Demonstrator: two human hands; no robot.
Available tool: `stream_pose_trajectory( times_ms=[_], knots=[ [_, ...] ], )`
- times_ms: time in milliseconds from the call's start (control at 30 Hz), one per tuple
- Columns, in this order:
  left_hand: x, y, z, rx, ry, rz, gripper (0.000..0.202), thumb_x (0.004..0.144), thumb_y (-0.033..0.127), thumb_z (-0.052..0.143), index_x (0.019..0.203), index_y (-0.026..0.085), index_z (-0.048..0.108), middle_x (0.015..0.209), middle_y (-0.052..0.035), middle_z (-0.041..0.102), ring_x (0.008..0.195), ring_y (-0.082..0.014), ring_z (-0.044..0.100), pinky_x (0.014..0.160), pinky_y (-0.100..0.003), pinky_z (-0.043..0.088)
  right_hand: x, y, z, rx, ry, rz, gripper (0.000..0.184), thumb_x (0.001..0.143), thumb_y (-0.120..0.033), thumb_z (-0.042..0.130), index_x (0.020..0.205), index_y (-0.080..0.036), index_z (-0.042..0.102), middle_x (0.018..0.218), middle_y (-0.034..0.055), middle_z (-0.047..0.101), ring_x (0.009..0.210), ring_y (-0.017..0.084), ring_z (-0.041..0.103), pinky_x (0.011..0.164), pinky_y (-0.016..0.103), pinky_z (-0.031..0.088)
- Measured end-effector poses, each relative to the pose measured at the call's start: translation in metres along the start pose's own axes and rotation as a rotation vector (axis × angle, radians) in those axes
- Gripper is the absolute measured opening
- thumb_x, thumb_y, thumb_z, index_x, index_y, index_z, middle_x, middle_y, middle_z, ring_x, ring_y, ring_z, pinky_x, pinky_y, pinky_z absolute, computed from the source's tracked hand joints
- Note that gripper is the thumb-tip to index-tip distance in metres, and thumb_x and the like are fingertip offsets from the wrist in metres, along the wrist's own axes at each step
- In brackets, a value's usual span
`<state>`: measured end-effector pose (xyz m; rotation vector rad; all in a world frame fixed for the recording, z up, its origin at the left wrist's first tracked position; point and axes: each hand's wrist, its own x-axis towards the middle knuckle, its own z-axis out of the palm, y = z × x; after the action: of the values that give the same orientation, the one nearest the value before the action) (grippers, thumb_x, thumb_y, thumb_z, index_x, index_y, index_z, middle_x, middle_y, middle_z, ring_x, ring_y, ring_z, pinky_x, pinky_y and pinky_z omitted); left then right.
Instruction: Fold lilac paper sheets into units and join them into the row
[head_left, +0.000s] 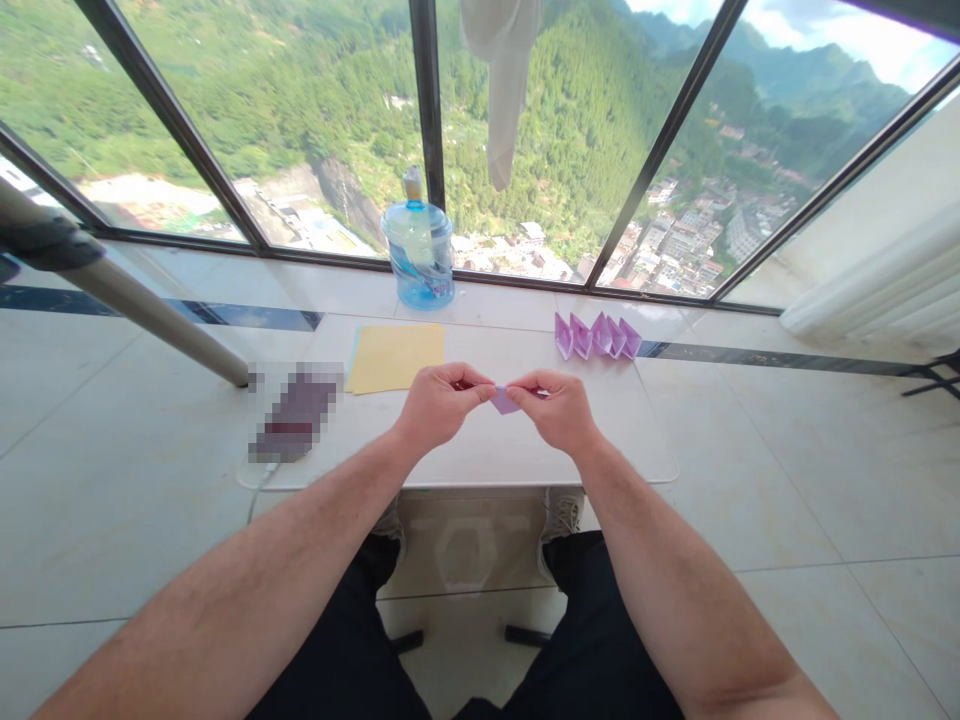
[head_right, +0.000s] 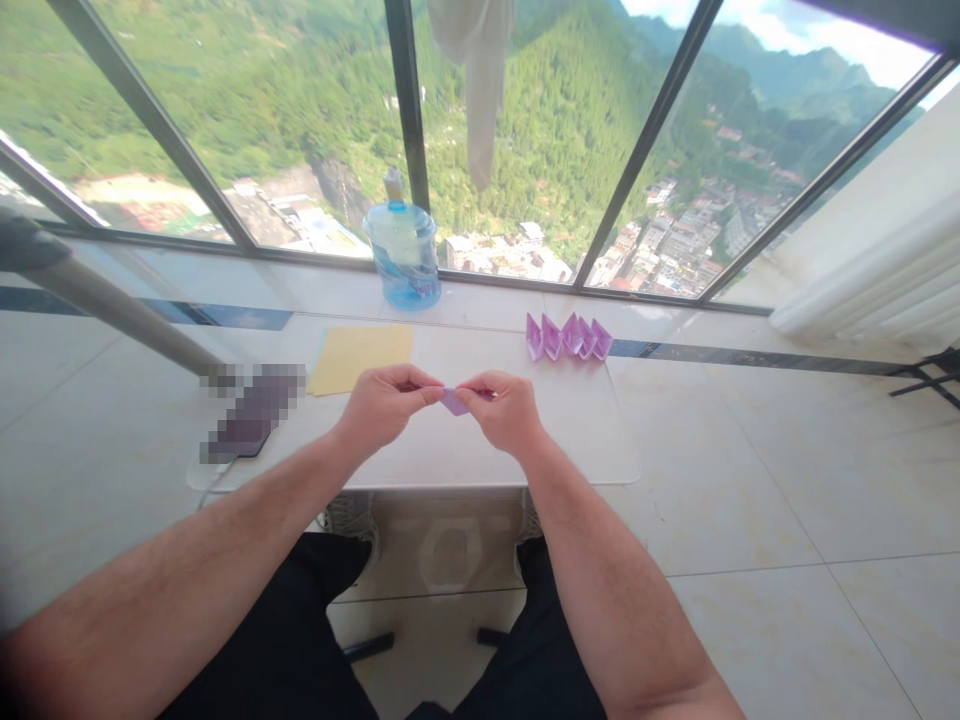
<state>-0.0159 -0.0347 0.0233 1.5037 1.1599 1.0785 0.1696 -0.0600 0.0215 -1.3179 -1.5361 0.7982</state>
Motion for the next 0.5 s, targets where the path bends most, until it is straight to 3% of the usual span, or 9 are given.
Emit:
stream_pose_trajectory(
  times_ms=[133,300,500],
  knots=[
    [0.0018,-0.0009,-0.0007,-0.059,-0.015,-0.033,0.024,0.068,0.039,0.08,0.075,0.016,0.078,0.07,-0.0048,0.072,0.063,-0.0155,0.057,0.06,-0.028,0.042,0.0006,-0.0003,0.0005,-0.052,0.037,-0.032,0.013,0.079,-0.03,0.07,0.074,-0.02,0.077,0.072,0.0024,0.075,0.067,0.017,0.064,0.063,0.029,0.047],
    [0.0027,0.0008,-0.0045,0.019,-0.034,-0.018,0.023,0.074,0.039,0.073,0.078,0.018,0.08,0.065,-0.0031,0.069,0.061,-0.0142,0.053,0.058,-0.027,0.039,0.0021,0.0008,-0.0014,-0.053,0.014,-0.031,0.013,0.079,-0.028,0.069,0.072,-0.019,0.076,0.07,0.0017,0.074,0.065,0.016,0.064,0.062,0.028,0.046],
    [0.0008,-0.0033,-0.0057,0.356,-0.098,0.185,0.018,0.075,0.038,0.072,0.083,0.023,0.08,0.074,-0.0022,0.072,0.064,-0.0149,0.054,0.063,-0.028,0.042,0.0006,0.0042,0.0017,-0.122,-0.041,-0.064,0.013,0.08,-0.03,0.071,0.073,-0.021,0.077,0.071,0.002,0.075,0.068,0.017,0.065,0.065,0.029,0.048]
  ],
)
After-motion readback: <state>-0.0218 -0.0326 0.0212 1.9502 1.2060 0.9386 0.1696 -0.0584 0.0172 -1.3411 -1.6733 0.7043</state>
